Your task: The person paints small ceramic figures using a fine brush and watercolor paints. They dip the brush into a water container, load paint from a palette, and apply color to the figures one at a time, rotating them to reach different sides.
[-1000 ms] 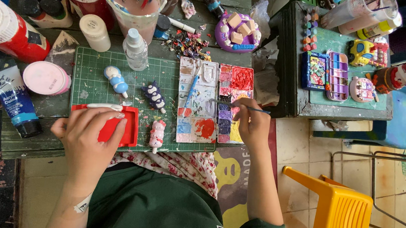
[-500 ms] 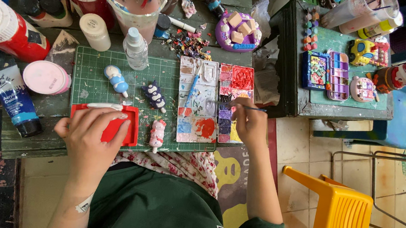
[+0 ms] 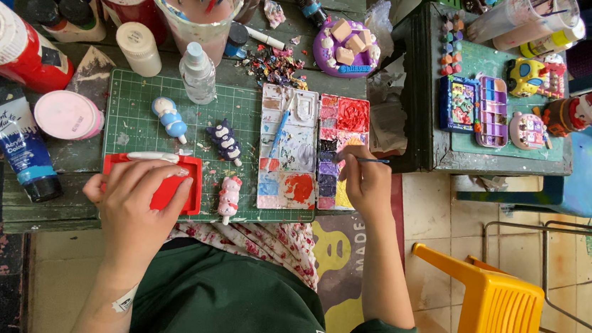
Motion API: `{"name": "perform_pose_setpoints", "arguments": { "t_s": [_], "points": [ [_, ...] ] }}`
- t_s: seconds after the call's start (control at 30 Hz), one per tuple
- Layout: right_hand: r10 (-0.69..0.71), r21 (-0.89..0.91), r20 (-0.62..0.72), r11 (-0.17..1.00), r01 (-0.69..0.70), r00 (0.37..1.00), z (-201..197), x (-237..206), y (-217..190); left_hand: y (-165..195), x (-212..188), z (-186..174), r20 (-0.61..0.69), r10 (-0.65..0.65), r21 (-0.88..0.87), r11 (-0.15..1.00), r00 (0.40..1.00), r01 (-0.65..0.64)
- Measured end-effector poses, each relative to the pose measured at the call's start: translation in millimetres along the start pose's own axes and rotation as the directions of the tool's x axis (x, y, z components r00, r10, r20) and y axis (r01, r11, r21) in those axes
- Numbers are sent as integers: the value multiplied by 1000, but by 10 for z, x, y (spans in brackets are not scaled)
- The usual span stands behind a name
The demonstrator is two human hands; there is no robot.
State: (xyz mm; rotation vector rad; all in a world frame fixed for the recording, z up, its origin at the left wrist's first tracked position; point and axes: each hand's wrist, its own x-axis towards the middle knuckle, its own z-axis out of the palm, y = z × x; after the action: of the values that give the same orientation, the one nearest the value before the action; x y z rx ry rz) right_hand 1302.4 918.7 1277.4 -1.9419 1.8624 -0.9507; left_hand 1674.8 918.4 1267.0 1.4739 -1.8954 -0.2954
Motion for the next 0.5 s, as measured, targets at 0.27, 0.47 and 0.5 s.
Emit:
{"name": "perform_pose_setpoints", "arguments": {
  "t_s": [0.27,0.47,0.5],
  "points": [
    [70,25,-27,997,-69,997,64,-11,57,-4,10,2,4,5,-5,1000,1000,-4],
    [25,190,-103,982,-5,994,80,-33,83,-2,7,3,3,7,-3,1000,1000,-7],
    [35,192,-96,981,-16,995,79,-41,83,1,7,4,3,7,0,1000,1000,-7]
  ]
}}
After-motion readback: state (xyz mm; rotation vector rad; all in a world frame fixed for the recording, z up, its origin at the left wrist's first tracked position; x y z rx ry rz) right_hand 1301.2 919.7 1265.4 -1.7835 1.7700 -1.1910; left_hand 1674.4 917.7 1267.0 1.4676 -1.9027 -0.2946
